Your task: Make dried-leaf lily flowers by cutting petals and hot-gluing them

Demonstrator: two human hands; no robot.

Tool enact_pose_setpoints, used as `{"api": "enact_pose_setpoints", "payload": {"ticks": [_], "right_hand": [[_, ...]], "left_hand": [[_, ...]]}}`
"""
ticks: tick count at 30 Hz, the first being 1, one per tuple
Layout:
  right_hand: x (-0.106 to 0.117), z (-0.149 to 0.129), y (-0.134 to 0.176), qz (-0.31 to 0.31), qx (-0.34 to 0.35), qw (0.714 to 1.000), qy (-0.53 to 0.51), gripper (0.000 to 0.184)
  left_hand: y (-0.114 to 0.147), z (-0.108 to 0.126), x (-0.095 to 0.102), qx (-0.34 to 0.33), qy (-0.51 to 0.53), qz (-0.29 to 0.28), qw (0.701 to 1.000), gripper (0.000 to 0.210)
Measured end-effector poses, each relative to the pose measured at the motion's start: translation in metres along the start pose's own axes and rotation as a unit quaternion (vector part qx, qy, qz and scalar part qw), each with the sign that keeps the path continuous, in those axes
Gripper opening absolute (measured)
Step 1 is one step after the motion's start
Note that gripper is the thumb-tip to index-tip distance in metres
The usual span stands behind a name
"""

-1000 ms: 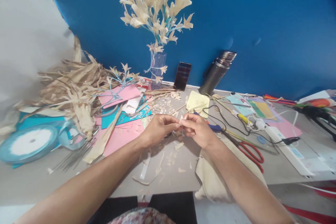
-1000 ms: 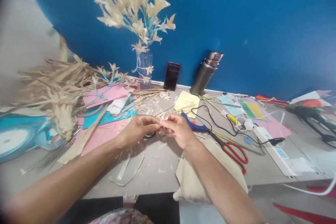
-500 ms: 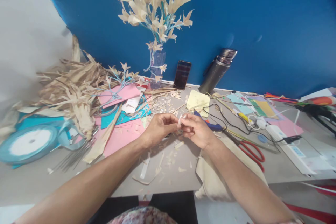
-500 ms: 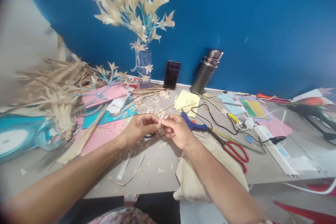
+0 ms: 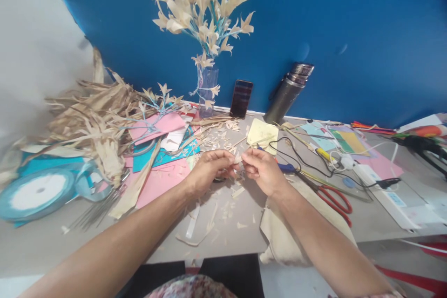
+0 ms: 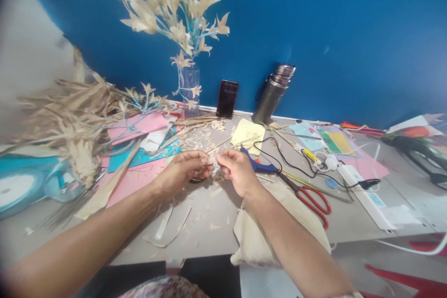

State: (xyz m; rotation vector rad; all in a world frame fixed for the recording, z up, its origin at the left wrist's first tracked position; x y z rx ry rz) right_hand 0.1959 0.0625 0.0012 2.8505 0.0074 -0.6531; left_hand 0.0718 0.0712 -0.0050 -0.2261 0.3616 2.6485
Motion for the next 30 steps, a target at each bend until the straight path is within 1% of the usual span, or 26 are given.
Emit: {"api": "enact_pose_setpoints", "payload": {"ticks": [2, 10, 14, 19, 22, 30], "right_hand": [[0.0, 0.0, 0.0, 0.001, 0.002, 1.0, 0.01, 0.038], [0.001, -0.003, 0.0, 0.009, 0.016, 0.999, 0.03, 0.04], [0.002, -0.003, 0.0, 0.016, 0.023, 0.999, 0.022, 0.04], [0.001, -0.007, 0.001, 0.023, 0.039, 0.998, 0.051, 0.039], [0.0, -0.009, 0.002, 0.025, 0.048, 0.997, 0.057, 0.039], [0.001, -0.007, 0.003, 0.027, 0.058, 0.997, 0.033, 0.04]], "left_hand": [[0.0, -0.002, 0.002, 0.009, 0.012, 0.006, 1.0, 0.024], [-0.002, -0.004, 0.005, 0.009, -0.001, 0.013, 1.0, 0.023], [0.0, 0.006, 0.001, -0.027, -0.045, 0.007, 0.999, 0.021], [0.004, 0.015, 0.001, -0.06, -0.112, 0.029, 0.992, 0.018], [0.004, 0.016, 0.002, -0.066, -0.127, 0.031, 0.989, 0.016], [0.001, 0.01, 0.008, -0.065, -0.123, 0.055, 0.989, 0.018]]}}
Point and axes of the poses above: each hand's wrist, its own y-axis away from the middle knuckle, its own x-axis out of the back of the hand, z = x × y, the point moved 9 cm from there along -y, towards the middle knuckle, and after that the axes turned 9 degrees about -y, right-handed, at the moved point
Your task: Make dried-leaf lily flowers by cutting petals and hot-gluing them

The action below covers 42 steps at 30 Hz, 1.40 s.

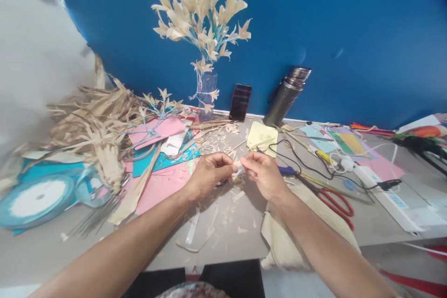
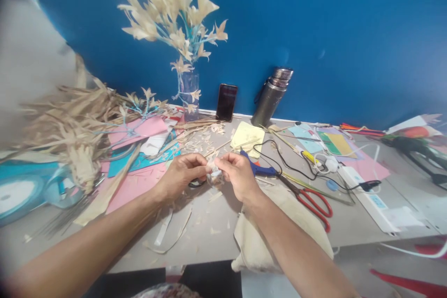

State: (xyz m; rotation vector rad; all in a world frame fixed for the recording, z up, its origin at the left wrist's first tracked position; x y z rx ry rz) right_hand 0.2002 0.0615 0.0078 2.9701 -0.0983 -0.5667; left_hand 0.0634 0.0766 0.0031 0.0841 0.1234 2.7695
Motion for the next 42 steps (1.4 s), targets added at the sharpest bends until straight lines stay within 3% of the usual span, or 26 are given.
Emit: {"api": "enact_pose_setpoints", "payload": {"ticks": [8, 13, 17, 27, 34, 42], "right_hand": [[-0.003, -0.003, -0.002, -0.065, -0.007, 0.996, -0.065, 0.03], [-0.014, -0.014, 0.006, -0.127, 0.045, 0.991, 0.023, 0.025], [-0.015, -0.013, 0.008, -0.122, 0.048, 0.989, 0.068, 0.029], [-0.009, -0.007, 0.003, -0.105, 0.041, 0.992, 0.057, 0.029], [-0.01, 0.012, 0.003, -0.127, -0.084, 0.987, -0.06, 0.03], [-0.008, -0.005, 0.003, -0.096, 0.007, 0.995, -0.008, 0.039]], "left_hand": [[-0.001, -0.003, 0.003, 0.002, 0.049, 0.007, 0.999, 0.023], [-0.003, -0.004, 0.004, -0.005, 0.063, 0.011, 0.998, 0.023], [-0.002, 0.0, 0.004, -0.014, 0.041, 0.01, 0.999, 0.021], [-0.001, 0.008, 0.004, -0.06, -0.031, 0.009, 0.998, 0.016], [0.002, 0.017, -0.002, -0.091, -0.019, -0.032, 0.995, 0.016], [0.002, 0.011, 0.004, -0.038, -0.039, 0.002, 0.999, 0.019]]}}
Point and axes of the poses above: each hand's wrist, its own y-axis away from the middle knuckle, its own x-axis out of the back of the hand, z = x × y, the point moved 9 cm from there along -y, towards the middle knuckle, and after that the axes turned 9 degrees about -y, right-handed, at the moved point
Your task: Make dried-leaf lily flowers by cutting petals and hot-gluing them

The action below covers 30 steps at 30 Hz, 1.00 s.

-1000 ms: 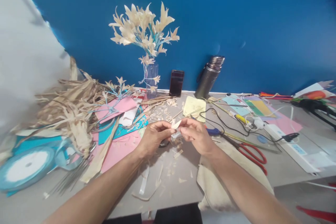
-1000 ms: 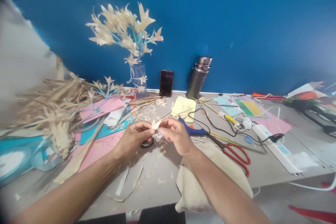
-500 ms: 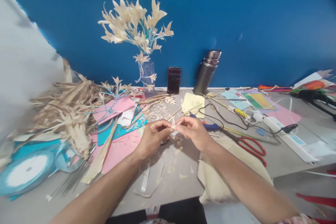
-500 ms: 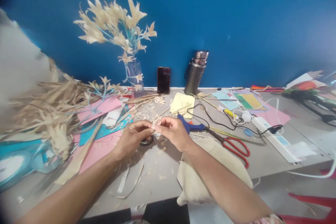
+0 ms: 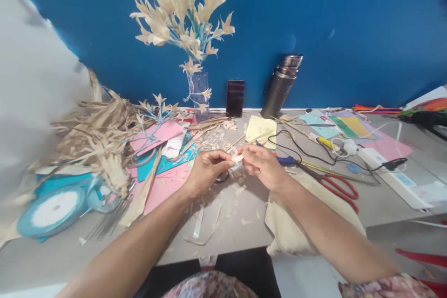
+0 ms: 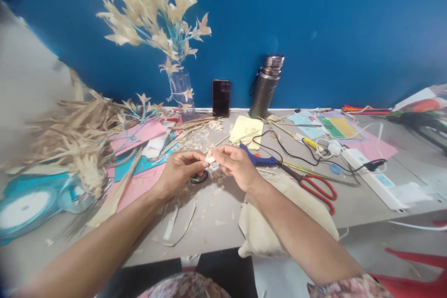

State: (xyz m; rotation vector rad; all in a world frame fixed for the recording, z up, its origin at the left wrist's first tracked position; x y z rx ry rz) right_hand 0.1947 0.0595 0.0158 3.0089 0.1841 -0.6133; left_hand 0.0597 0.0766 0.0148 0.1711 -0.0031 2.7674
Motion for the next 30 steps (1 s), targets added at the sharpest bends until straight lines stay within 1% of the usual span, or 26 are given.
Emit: {"api": "enact_pose_setpoints", "payload": {"ticks": [3, 5, 6, 9, 10, 12, 14, 17, 19, 22, 24, 26, 28, 30], "right_hand": [[0.005, -0.002, -0.001, 0.039, 0.027, 0.998, 0.038, 0.034], [0.012, -0.002, -0.003, 0.065, 0.034, 0.997, 0.016, 0.032], [0.017, -0.001, -0.005, 0.075, 0.032, 0.997, -0.003, 0.032], [0.032, -0.003, -0.011, 0.094, 0.02, 0.994, -0.051, 0.033], [0.036, -0.004, -0.012, 0.099, 0.019, 0.993, -0.059, 0.035], [0.042, -0.007, -0.014, 0.106, 0.02, 0.992, -0.071, 0.036], [0.045, -0.01, -0.015, 0.107, 0.022, 0.991, -0.077, 0.036], [0.042, -0.012, -0.013, 0.097, 0.019, 0.992, -0.074, 0.034], [0.038, -0.012, -0.012, 0.089, 0.016, 0.993, -0.07, 0.033], [0.038, -0.012, -0.011, 0.085, 0.014, 0.994, -0.068, 0.032], [0.04, -0.013, -0.011, 0.089, 0.015, 0.993, -0.072, 0.032], [0.042, -0.014, -0.012, 0.093, 0.015, 0.993, -0.075, 0.032], [0.043, -0.015, -0.013, 0.093, 0.014, 0.993, -0.076, 0.032], [0.045, -0.016, -0.013, 0.095, 0.016, 0.992, -0.078, 0.034]], "left_hand": [[0.0, 0.001, 0.0, 0.008, -0.016, 0.002, 1.0, 0.018], [-0.002, 0.005, 0.005, 0.003, -0.006, 0.021, 1.0, 0.021], [-0.004, 0.008, 0.011, 0.002, 0.003, 0.038, 0.999, 0.023], [-0.007, 0.02, 0.037, 0.002, -0.006, 0.105, 0.994, 0.02], [-0.007, 0.026, 0.044, 0.004, -0.023, 0.108, 0.994, 0.021], [-0.006, 0.039, 0.053, 0.003, -0.071, 0.087, 0.994, 0.021], [-0.003, 0.053, 0.06, -0.01, -0.134, 0.067, 0.989, 0.012], [0.005, 0.068, 0.073, -0.042, -0.25, 0.078, 0.964, 0.008], [0.01, 0.065, 0.08, -0.034, -0.299, 0.075, 0.951, 0.008], [0.017, 0.047, 0.087, 0.0, -0.335, 0.034, 0.942, 0.017], [0.021, 0.038, 0.092, 0.004, -0.369, 0.011, 0.93, 0.024], [0.024, 0.034, 0.097, 0.006, -0.407, -0.001, 0.913, 0.029], [0.025, 0.03, 0.099, 0.018, -0.44, -0.008, 0.898, 0.034], [0.024, 0.027, 0.097, 0.027, -0.457, -0.017, 0.889, 0.037]]}}
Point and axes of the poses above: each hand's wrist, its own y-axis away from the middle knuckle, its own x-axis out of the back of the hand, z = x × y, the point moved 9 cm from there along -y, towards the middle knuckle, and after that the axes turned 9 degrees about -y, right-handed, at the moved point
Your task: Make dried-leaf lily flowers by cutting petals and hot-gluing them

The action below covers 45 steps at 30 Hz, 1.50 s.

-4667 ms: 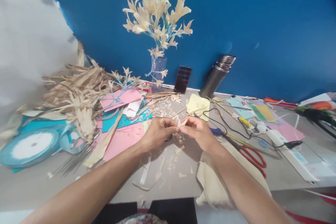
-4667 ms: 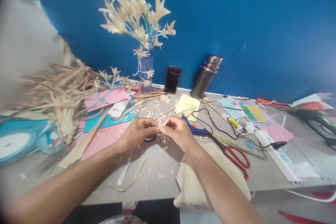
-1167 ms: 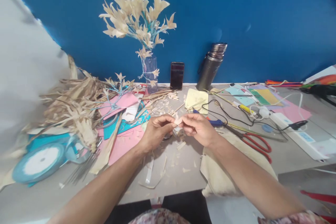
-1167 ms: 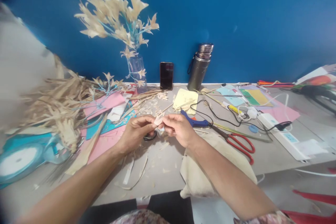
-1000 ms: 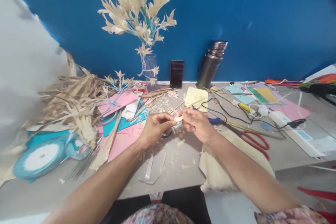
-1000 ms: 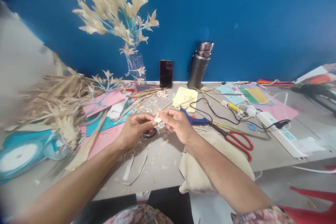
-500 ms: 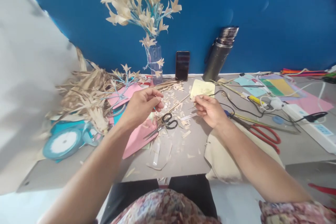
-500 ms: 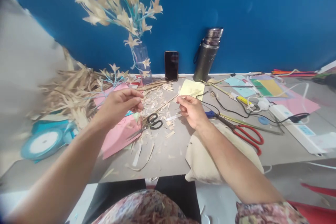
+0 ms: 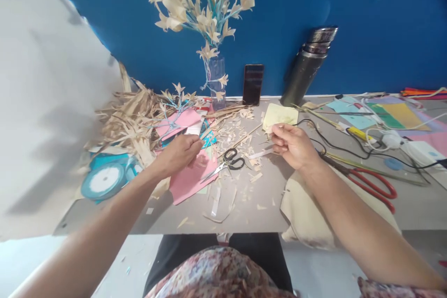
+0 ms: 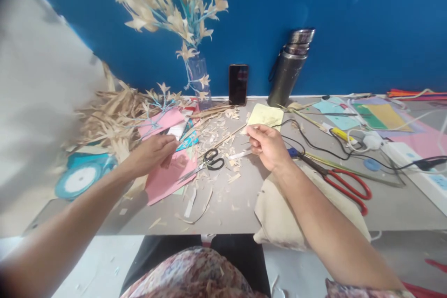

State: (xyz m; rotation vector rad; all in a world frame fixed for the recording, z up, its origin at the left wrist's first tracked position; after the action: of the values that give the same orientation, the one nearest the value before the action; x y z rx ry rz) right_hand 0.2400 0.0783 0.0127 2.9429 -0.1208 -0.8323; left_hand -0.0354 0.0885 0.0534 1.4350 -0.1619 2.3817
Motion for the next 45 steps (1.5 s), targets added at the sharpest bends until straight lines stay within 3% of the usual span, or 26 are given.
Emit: {"api": "enact_pose_setpoints", "payload": {"ticks": [4, 9, 14, 19, 22, 27, 33, 40, 45], "right_hand": [[0.003, -0.004, -0.001, 0.006, 0.01, 1.0, -0.002, 0.036], [0.006, -0.004, -0.003, 0.003, 0.01, 1.0, 0.005, 0.035], [0.005, -0.003, -0.004, -0.001, 0.009, 1.0, 0.002, 0.036], [0.007, -0.004, -0.005, 0.005, 0.009, 1.0, -0.018, 0.035], [0.009, -0.008, -0.006, 0.014, 0.016, 0.999, -0.025, 0.036], [0.011, -0.011, -0.006, 0.021, 0.018, 0.999, -0.039, 0.037], [0.012, -0.008, -0.008, 0.011, 0.012, 0.999, -0.035, 0.035], [0.01, -0.009, -0.007, 0.008, 0.008, 1.0, -0.025, 0.036], [0.009, -0.009, -0.005, 0.012, 0.001, 1.0, -0.025, 0.035]], "left_hand": [[-0.006, 0.012, -0.012, -0.039, 0.005, -0.018, 0.999, 0.025], [-0.01, 0.031, -0.021, -0.089, -0.027, 0.008, 0.996, 0.014], [-0.013, 0.038, -0.034, -0.085, -0.079, 0.005, 0.993, 0.024], [-0.009, 0.046, -0.052, -0.198, -0.085, -0.017, 0.976, 0.034], [-0.008, 0.047, -0.056, -0.205, -0.097, -0.024, 0.974, 0.026], [-0.011, 0.043, -0.036, -0.188, -0.038, 0.001, 0.981, 0.021], [-0.021, 0.007, 0.005, -0.09, 0.046, 0.1, 0.99, 0.021], [-0.022, 0.006, 0.003, -0.037, 0.1, 0.07, 0.992, 0.024], [-0.022, 0.003, 0.026, -0.014, 0.248, 0.116, 0.962, 0.021]]}}
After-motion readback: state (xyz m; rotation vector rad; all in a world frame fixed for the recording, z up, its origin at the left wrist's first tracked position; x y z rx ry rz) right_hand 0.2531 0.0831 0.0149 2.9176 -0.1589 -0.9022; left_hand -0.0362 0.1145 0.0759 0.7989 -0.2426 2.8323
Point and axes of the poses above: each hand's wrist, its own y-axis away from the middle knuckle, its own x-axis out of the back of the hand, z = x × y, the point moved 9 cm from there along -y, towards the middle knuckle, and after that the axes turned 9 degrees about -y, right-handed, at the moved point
